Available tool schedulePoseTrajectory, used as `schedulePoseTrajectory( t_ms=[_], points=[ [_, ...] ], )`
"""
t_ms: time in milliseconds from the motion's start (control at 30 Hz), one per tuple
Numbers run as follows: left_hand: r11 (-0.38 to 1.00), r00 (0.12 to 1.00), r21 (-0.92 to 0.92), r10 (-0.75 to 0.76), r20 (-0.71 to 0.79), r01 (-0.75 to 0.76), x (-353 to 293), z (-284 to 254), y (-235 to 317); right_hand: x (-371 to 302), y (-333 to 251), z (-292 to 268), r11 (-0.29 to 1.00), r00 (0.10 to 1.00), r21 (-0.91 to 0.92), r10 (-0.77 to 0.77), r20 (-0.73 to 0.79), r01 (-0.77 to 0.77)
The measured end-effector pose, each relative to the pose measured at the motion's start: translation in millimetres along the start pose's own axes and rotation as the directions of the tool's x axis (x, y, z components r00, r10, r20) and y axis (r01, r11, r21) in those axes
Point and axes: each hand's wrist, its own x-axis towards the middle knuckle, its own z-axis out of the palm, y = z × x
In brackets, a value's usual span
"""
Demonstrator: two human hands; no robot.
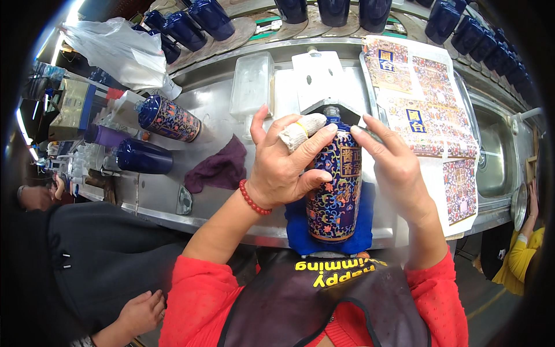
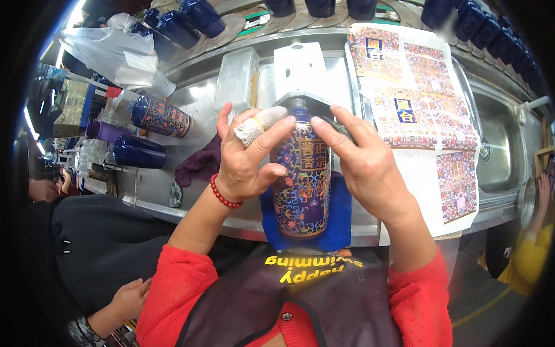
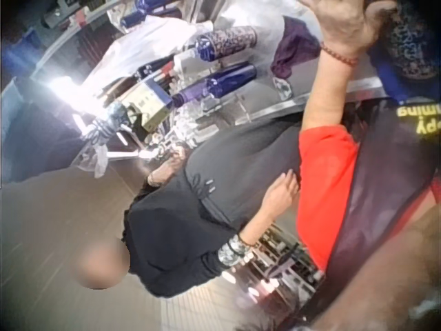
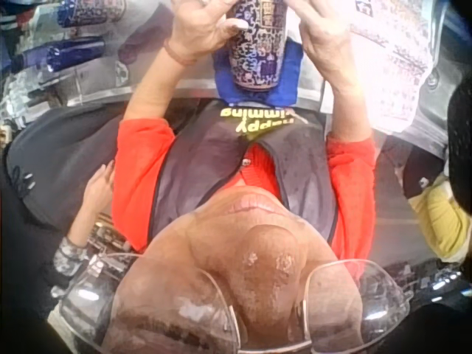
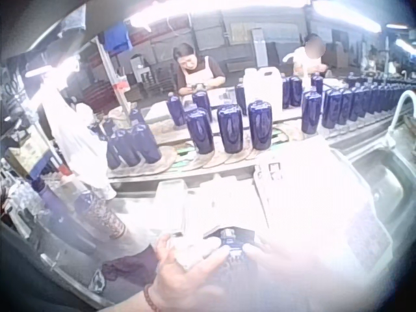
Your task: The person applies a decorative sticker to a blue bottle, smooths it with a green squeegee, and then places the finished bottle on a nearby rack. The person then picks up another blue bottle and repeats the process.
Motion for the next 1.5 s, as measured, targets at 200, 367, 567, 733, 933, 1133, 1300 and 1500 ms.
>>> schedulePoseTrajectory(
  t_ms=[200,367,567,733,933,1133,1300,1500],
  points=[
    [0.999,1.0,0.024,0.029,0.005,-0.029,4.7,-1.6,-2.6,-8.6,2.1,5.6,0.999,0.999,-0.002,0.052,0.009,-0.052],
    [1.0,1.0,0.009,0.018,0.023,-0.018,8.9,-6.0,-0.1,-0.6,5.9,-7.1,0.999,0.996,-0.003,0.034,-0.08,-0.035],
    [0.99,0.994,0.096,0.099,0.047,-0.103,12.0,-9.5,-0.2,12.2,2.4,-25.6,0.966,0.969,0.135,0.233,-0.082,-0.221],
    [0.996,0.997,0.055,0.066,0.044,-0.068,9.2,-12.0,-0.1,24.0,10.5,-28.6,0.959,0.974,0.218,0.205,-0.093,-0.181],
    [0.999,0.997,0.029,0.016,0.076,-0.018,6.4,-8.9,-4.8,47.2,4.9,-37.2,0.919,0.967,0.301,0.249,0.056,-0.254],
    [0.987,0.989,-0.056,-0.15,-0.004,0.149,-18.1,-6.6,14.0,96.8,11.1,-25.0,0.98,0.984,0.187,-0.098,0.15,0.069],
    [0.954,0.973,-0.188,-0.227,0.045,0.232,-49.8,-15.1,58.6,101.2,22.0,-18.6,0.91,0.928,0.407,-0.21,0.306,0.071],
    [0.973,0.959,-0.08,-0.196,0.204,0.215,-57.9,-14.9,79.9,100.0,21.5,-10.6,0.922,0.944,0.387,-0.114,0.308,-0.015]
  ],
)
